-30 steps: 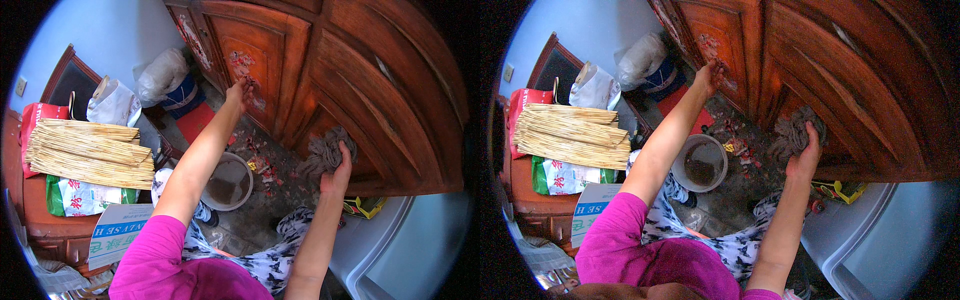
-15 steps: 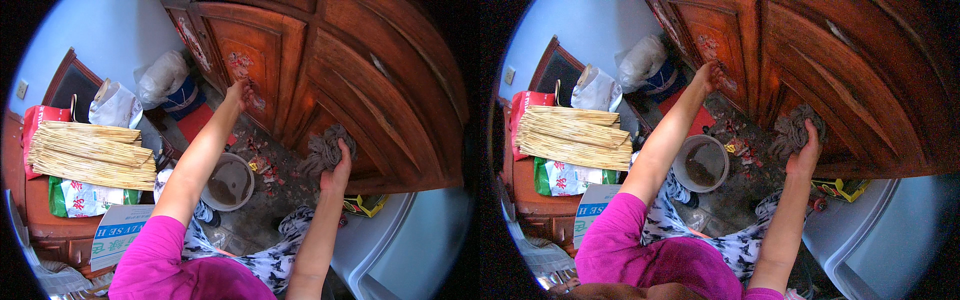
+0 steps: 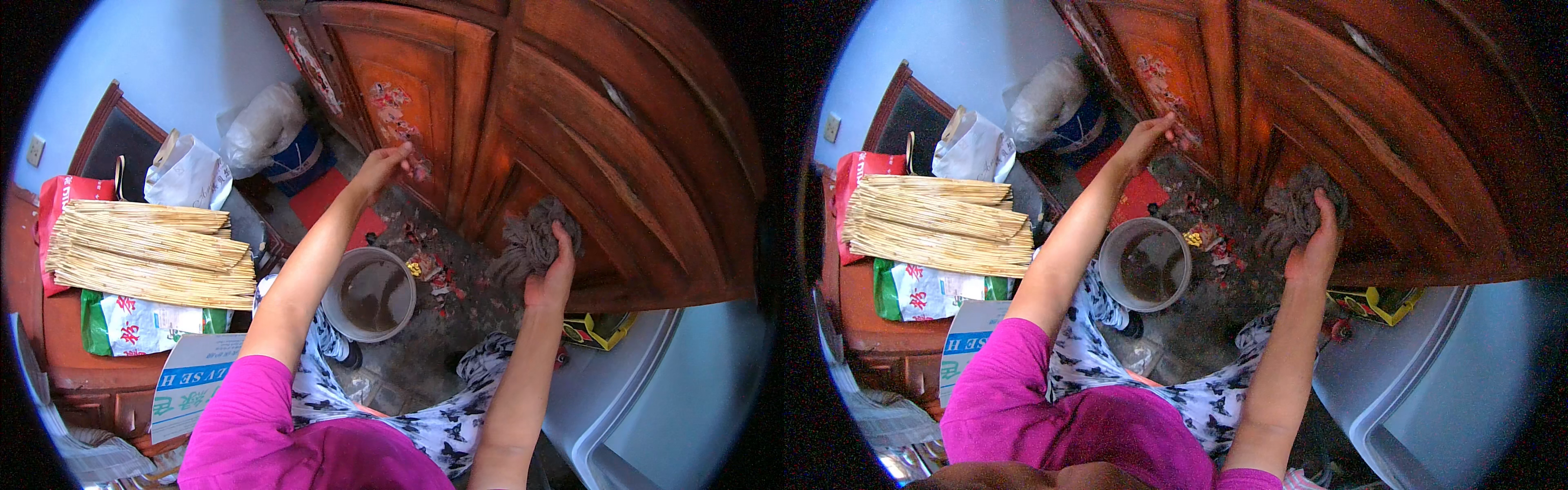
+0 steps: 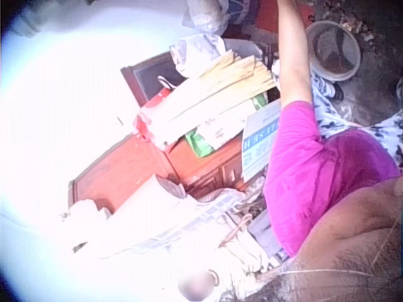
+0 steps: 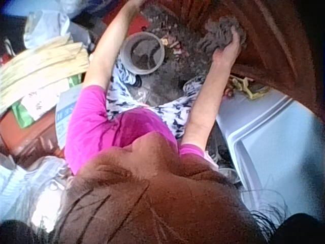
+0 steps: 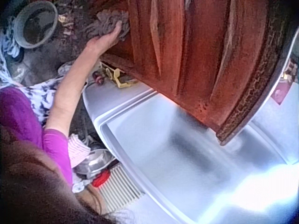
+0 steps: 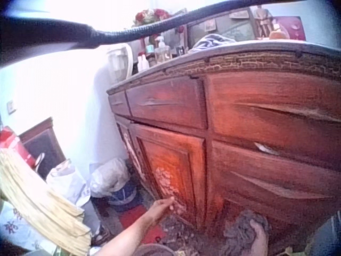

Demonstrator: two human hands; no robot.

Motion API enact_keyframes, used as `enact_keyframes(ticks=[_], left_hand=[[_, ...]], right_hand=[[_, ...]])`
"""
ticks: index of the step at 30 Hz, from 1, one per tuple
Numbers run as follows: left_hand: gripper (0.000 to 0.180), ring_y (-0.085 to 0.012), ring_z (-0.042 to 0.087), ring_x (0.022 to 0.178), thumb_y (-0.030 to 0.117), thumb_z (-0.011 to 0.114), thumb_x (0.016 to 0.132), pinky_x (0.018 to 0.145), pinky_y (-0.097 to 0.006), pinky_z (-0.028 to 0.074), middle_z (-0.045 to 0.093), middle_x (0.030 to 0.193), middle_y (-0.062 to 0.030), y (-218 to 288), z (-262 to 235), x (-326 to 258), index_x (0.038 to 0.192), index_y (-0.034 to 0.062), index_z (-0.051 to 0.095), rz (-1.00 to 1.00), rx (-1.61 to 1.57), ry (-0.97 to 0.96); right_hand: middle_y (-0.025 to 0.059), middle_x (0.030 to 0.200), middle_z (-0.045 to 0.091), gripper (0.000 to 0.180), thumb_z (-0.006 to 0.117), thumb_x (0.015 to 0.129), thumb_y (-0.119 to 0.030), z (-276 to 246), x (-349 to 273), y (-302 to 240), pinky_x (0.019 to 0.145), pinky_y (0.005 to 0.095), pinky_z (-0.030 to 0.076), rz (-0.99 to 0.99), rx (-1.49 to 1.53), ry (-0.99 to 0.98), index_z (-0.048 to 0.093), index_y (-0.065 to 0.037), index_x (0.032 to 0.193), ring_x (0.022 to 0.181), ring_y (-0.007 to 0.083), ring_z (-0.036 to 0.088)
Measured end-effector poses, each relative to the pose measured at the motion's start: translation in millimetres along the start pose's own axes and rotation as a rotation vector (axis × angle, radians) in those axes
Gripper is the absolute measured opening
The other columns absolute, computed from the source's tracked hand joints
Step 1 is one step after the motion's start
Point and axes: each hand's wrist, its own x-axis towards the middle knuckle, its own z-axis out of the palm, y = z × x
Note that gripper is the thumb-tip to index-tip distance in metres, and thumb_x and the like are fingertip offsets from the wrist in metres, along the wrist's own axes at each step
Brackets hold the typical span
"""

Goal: The person scrubs and wipes a wooden cabinet door using a cloth and a steel wool pad. They repeatedly rub the surface to remove residue and debris, occasionally dipping the cloth into a nearby bucket of water.

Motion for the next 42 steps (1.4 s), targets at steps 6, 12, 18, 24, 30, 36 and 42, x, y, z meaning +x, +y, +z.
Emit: enact_keyframes(ticks=[6,12,18,24,30,36,42], left_hand=[[0.025,-0.0134,0.061,0.078,0.034,0.064,0.1,0.067,-0.029,0.049,0.066,0.088,0.0008,-5.0,16.8,19.9,0.111,0.0117,0.065,0.343,0.051,0.384],[0.037,-0.017,0.057,0.079,0.044,0.059,0.097,0.071,-0.035,0.049,0.065,0.098,-0.0002,10.2,13.0,39.6,0.116,0.0123,0.062,-0.136,-0.389,0.234],[0.034,-0.011,0.052,0.07,0.038,0.067,0.091,0.059,-0.028,0.042,0.056,0.091,0.001,-16.3,34.4,51.5,0.111,0.0135,0.054,0.133,-0.08,0.41],[0.033,-0.0109,0.051,0.066,0.034,0.068,0.091,0.054,-0.025,0.04,0.057,0.09,-0.0002,-6.1,70.2,48.4,0.112,0.0131,0.053,0.117,-0.466,0.454],[0.034,-0.0107,0.05,0.071,0.035,0.07,0.09,0.064,-0.026,0.042,0.055,0.088,-0.0002,-36.6,29.2,61.2,0.109,0.0123,0.053,0.2,-0.388,0.395],[0.03,-0.0123,0.053,0.076,0.023,0.069,0.09,0.068,-0.028,0.045,0.056,0.092,-0.0026,-29.0,53.5,60.3,0.108,0.0071,0.051,0.309,-0.295,0.542],[0.03,-0.0138,0.057,0.079,0.013,0.072,0.087,0.075,-0.029,0.049,0.056,0.093,-0.0043,-43.4,56.6,63.4,0.107,0.0037,0.052,0.422,-0.302,0.605]], right_hand=[[0.0099,0.129,0.065,0.047,0.073,0.089,-0.026,-5.6,9.0,-0.5,0.103,0.045,0.049,-0.011,0.034,0.013,0.063,-0.003,0.128,0.118,0.0287,0.062],[0.01,0.132,0.063,0.05,0.075,0.087,-0.026,-7.5,12.0,5.6,0.103,0.0453,0.049,-0.018,0.02,0.018,0.063,-0.004,0.129,0.121,0.0287,0.061],[0.0091,0.131,0.063,0.047,0.071,0.091,-0.025,-2.5,7.8,4.4,0.104,0.0437,0.048,-0.03,0.003,0.015,0.061,-0.002,0.131,0.121,0.0275,0.059],[0.009,0.13,0.065,0.047,0.074,0.088,-0.026,-10.6,13.5,-3.2,0.102,0.0446,0.049,-0.025,0.027,0.014,0.064,-0.004,0.128,0.119,0.0283,0.062],[0.0093,0.131,0.065,0.05,0.074,0.088,-0.026,-2.2,8.5,7.3,0.104,0.0455,0.048,-0.034,0.013,0.016,0.062,-0.003,0.13,0.119,0.0288,0.061],[0.0101,0.132,0.063,0.051,0.074,0.088,-0.026,-9.7,15.3,4.0,0.103,0.0464,0.048,-0.048,0.009,0.032,0.061,-0.003,0.131,0.12,0.0296,0.061],[0.0099,0.131,0.064,0.051,0.075,0.087,-0.026,-10.5,14.4,3.3,0.103,0.0466,0.048,-0.056,0.007,0.05,0.06,-0.003,0.131,0.119,0.0296,0.061]])
